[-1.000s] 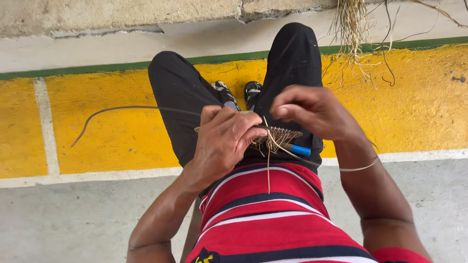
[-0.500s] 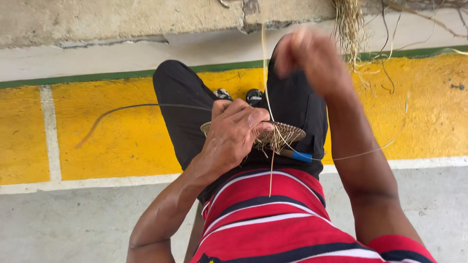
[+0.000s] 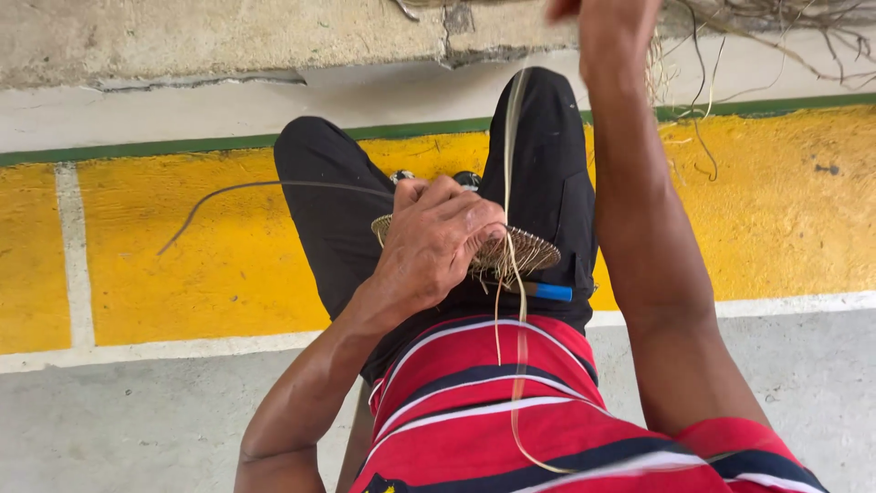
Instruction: Weaving a circular base using thin fibers and a specialized tool while sitting.
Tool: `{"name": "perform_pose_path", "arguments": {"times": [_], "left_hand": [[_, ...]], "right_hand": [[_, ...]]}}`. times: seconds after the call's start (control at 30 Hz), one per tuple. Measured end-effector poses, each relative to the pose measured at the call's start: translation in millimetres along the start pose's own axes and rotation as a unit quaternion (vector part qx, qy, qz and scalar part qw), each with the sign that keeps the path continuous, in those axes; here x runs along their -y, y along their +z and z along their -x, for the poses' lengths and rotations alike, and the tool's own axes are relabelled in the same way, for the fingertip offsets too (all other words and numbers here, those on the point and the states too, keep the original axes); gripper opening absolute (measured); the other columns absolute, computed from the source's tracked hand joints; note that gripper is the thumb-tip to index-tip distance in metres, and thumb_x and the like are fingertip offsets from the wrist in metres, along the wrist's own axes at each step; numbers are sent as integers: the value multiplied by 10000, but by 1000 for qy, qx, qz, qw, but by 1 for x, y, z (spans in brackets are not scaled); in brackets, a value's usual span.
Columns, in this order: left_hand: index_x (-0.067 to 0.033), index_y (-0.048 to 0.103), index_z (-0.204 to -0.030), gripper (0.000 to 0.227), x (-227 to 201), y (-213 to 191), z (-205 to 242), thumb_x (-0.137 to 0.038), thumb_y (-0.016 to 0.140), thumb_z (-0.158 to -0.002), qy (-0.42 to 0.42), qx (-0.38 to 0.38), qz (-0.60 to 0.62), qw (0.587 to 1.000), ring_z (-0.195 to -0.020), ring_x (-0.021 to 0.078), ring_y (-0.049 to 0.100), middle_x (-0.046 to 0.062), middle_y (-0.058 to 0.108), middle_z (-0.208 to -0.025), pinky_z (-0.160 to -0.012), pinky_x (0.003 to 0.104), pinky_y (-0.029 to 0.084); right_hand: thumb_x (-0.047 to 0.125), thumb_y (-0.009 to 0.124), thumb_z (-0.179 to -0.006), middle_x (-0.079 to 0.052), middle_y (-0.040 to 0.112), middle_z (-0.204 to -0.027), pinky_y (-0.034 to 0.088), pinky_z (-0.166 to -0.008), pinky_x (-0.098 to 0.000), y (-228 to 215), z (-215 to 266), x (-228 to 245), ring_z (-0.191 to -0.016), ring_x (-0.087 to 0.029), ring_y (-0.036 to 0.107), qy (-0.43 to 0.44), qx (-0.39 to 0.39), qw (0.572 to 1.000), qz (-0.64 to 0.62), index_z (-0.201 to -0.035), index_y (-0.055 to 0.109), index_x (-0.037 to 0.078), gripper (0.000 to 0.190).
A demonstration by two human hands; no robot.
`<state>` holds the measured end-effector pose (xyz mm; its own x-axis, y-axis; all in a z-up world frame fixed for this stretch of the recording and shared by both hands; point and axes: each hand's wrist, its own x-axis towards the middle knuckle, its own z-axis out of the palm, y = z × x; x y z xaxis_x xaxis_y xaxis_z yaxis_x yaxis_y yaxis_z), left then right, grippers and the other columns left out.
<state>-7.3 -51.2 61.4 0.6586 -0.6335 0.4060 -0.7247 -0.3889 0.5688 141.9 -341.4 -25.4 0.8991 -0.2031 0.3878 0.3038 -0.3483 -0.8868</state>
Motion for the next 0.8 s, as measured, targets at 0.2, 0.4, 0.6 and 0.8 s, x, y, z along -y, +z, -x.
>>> {"name": "perform_pose_path", "arguments": {"times": [0.2,0.4,0.6,0.8], "left_hand": [[-192,700,-1066,100,3,-4,1,-264,691,-998,-58,-3,6,998,-936,147,586,-65,711,-963,-918,384,333],[-178,709,-1056,122,-3,4,-1,-281,706,-990,-30,-10,17,999,-893,163,571,-65,700,-938,-904,385,327],[-195,711,-1017,75,3,4,3,-261,709,-981,-32,-23,13,999,-891,155,570,-84,716,-934,-930,381,327],[-213,714,-1032,62,6,6,10,-233,719,-973,-37,-15,25,999,-901,140,580,-101,722,-954,-933,374,325]], "right_hand": [[432,433,-1077,-107,712,-841,613,-669,-300,1,101,115,-753,-176,719,147,330,926,-109,-1034,671,9,487],[131,585,-1132,-106,654,-923,590,-705,-284,13,129,123,-800,-139,679,26,140,978,-155,-1056,577,-8,159],[53,490,-1202,-103,636,-847,543,-465,-245,34,58,102,-586,-136,633,-26,69,976,-205,-1103,555,3,129],[45,474,-1157,-124,671,-792,526,-469,-319,55,22,9,-546,-180,627,4,23,969,-248,-956,649,-12,272]]}}
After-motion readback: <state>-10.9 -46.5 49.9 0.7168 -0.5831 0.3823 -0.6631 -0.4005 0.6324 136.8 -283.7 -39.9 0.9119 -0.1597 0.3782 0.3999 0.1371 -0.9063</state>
